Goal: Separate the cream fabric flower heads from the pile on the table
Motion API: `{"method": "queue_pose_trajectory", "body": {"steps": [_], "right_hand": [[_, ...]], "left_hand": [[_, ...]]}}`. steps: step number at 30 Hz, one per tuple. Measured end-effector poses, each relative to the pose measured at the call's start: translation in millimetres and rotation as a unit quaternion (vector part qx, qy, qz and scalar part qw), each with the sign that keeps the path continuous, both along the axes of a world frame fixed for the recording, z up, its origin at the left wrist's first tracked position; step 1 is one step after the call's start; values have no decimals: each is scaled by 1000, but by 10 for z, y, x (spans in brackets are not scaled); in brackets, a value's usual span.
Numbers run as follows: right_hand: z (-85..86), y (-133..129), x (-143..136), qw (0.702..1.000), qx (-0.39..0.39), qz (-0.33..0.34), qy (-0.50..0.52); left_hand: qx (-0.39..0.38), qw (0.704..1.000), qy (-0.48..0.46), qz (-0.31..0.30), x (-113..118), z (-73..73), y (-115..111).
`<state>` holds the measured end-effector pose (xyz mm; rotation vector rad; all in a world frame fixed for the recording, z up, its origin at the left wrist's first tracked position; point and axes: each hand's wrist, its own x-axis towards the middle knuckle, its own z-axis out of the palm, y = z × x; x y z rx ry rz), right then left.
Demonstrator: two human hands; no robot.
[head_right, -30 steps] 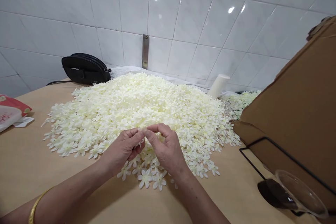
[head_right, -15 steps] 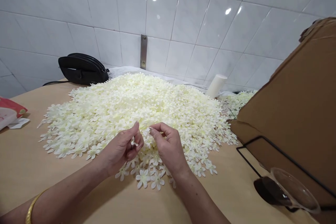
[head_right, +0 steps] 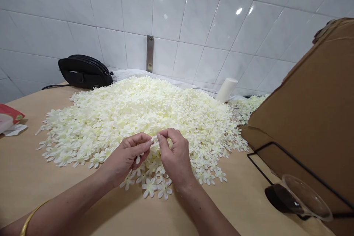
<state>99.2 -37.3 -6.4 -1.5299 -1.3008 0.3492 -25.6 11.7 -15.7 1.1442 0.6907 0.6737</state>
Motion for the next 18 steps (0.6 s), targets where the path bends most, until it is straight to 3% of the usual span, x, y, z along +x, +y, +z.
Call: {"method": "queue_pose_trajectory", "body": {"steps": [8, 12, 18], "right_hand": [[8, 5, 18, 994, -30, 66, 76], [12, 6, 21, 992, -24, 82, 93], [36, -17, 13, 998, -10, 45, 49]], "left_hand": [[-114, 988, -90, -46, -7, 7, 57], [-112, 990, -77, -27, -7, 10, 59], [-70, 996, -59, -12, -4, 29, 32]]}}
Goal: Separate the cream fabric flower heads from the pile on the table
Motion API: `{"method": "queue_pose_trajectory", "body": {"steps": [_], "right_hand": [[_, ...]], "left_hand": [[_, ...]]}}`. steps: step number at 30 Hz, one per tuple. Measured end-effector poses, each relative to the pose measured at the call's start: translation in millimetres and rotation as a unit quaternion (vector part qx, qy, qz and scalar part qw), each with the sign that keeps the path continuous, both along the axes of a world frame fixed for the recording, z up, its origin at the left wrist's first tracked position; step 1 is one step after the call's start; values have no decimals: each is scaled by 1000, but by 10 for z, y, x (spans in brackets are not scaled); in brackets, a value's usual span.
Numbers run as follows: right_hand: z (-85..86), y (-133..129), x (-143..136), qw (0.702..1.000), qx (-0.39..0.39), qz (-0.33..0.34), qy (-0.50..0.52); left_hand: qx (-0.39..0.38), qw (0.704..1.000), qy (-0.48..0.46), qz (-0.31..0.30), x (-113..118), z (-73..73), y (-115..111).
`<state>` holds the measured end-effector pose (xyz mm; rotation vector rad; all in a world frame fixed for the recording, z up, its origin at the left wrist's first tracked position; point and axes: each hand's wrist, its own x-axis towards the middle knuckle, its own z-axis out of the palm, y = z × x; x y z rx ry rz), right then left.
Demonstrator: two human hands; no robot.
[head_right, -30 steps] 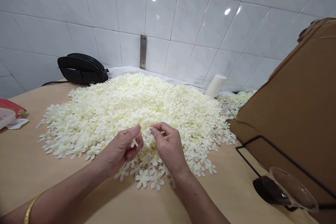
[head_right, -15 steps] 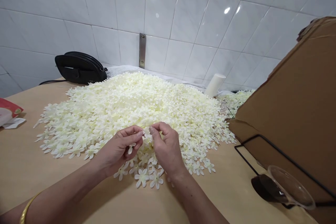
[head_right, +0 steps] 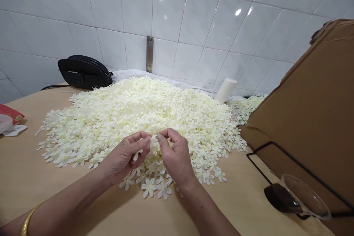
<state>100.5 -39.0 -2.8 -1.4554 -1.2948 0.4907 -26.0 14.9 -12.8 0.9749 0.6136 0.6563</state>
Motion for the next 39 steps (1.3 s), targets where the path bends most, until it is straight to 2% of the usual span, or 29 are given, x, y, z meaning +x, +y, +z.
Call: {"method": "queue_pose_trajectory", "body": {"steps": [5, 10, 13, 19, 24, 27, 30, 33, 39], "right_hand": [[1, -11, -18, 1000, 6, -11, -26], [-17, 2, -15, 1000, -9, 17, -4], [-28, 5, -10, 999, -14, 34, 9], [4, 3, -3, 999, 9, 5, 36], [-1, 11, 2, 997, -2, 62, 48], [-42, 27, 11, 996, -7, 68, 52], [-59, 36, 3, 998, -7, 54, 37], [-45, 34, 4, 999, -7, 24, -25], [-71, 82, 200, 983, 24, -117, -136]], "left_hand": [[-15, 1000, 1, 12, 3, -22, 6], [-72, 994, -79, -37, -9, -28, 37], [-75, 991, -99, -53, -13, -14, 41], [-41, 998, -49, -5, -9, 11, 16], [-11, 999, -29, 14, -6, 1, 4], [-4, 999, -30, 17, -1, -7, 12], [13, 1000, -25, 2, 1, -16, 14], [19, 1000, -11, 2, 3, -23, 4], [5, 1000, 14, 11, 7, 5, -13]]}}
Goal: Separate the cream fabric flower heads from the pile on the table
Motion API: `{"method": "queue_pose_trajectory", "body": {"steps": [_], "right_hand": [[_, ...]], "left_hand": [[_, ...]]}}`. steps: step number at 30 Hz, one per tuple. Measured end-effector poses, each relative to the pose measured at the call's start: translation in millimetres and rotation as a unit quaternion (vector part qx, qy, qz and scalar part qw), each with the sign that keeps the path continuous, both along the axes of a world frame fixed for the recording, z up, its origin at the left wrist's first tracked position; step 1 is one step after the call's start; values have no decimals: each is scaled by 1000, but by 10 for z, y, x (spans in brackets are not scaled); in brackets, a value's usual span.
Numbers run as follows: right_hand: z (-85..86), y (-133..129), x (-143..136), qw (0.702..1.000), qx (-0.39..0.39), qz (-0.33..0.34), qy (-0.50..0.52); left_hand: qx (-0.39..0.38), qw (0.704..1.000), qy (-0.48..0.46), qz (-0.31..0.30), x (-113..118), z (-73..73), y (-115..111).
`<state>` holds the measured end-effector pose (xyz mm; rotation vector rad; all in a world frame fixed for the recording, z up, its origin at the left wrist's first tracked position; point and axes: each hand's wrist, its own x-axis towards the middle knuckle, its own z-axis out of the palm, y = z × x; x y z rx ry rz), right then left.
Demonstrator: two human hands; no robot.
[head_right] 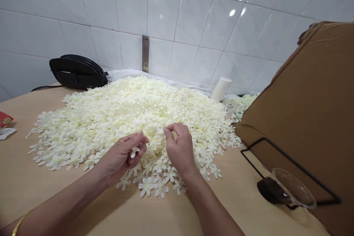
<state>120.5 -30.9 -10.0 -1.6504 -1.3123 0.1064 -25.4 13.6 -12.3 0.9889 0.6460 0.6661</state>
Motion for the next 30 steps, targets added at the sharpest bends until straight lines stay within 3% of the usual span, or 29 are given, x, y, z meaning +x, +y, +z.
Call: {"method": "queue_pose_trajectory", "body": {"steps": [6, 10, 12, 16, 18, 20, 23, 27, 30], "right_hand": [[-102, 76, 134, 993, -11, -70, -90], [-63, 40, 83, 992, 44, -75, -88], [-7, -8, 3, 996, 70, -15, -53], [57, -96, -208, 977, 60, 202, -43], [41, -109, -283, 965, 62, 242, -86], [16, -102, -315, 966, 66, 225, -106], [7, -82, -291, 982, 45, 177, -45], [31, -68, -224, 987, -2, 135, 82], [36, -71, -224, 985, -11, 131, 112]], "left_hand": [[-42, 999, -15, -20, -9, 40, -9], [-54, 998, -6, -28, -18, 52, -21], [-57, 998, -5, -22, -11, 49, -21], [-77, 997, -22, 9, 9, 30, -9], [-80, 996, -32, 14, 16, 19, -3], [-61, 997, -39, -6, 20, 10, -6], [-19, 998, -42, -40, 20, 1, -24], [15, 999, -45, -24, 6, -12, -47], [43, 999, -28, -17, -4, -29, -43]]}}
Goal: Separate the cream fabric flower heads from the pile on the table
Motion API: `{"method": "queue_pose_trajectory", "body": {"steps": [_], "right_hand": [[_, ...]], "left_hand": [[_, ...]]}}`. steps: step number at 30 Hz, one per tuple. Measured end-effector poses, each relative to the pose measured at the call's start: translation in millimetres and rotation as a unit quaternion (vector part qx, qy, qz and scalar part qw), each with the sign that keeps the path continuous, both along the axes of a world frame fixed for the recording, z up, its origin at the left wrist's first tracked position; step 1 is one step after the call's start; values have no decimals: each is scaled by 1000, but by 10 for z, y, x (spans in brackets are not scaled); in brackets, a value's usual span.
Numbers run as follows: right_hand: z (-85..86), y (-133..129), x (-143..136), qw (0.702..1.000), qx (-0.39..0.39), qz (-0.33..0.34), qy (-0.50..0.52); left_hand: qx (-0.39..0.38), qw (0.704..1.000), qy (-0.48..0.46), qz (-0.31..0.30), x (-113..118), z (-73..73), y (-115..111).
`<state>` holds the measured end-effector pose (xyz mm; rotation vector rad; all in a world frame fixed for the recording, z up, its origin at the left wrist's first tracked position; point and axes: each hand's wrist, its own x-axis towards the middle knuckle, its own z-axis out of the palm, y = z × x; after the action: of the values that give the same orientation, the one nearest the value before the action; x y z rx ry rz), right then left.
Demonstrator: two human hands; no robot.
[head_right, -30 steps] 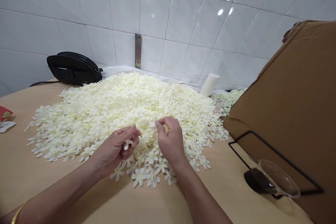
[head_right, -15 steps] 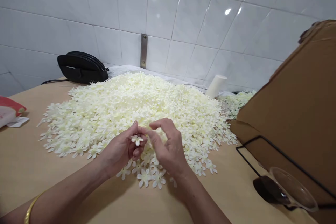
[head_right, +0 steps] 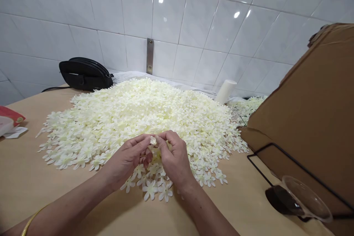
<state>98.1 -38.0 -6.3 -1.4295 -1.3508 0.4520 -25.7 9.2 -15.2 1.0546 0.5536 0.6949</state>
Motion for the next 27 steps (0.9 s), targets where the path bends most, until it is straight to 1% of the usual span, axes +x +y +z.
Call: {"method": "queue_pose_trajectory", "body": {"steps": [3, 6, 9, 11, 13, 19, 27], "right_hand": [[0, -12, -42, 1000, 4, 14, 14], [-4, -20, -70, 999, 15, 23, 24], [-15, -14, -53, 999, 28, -9, 31], [-24, -5, -33, 998, 30, -32, 34], [-34, 5, -21, 998, 29, -37, 33], [-49, 13, -50, 999, 18, -14, 35], [-28, 12, -57, 999, 15, 3, 33]], "left_hand": [[32, 999, 6, 1, -2, -21, 17], [44, 999, 1, 17, 2, -29, 35], [34, 998, 13, 51, 6, -16, 44], [33, 997, 20, 63, 7, -2, 41], [34, 998, 18, 59, 7, 10, 33], [35, 999, 9, 41, -1, 8, 21], [0, 999, 24, 43, -8, 22, 12]]}}
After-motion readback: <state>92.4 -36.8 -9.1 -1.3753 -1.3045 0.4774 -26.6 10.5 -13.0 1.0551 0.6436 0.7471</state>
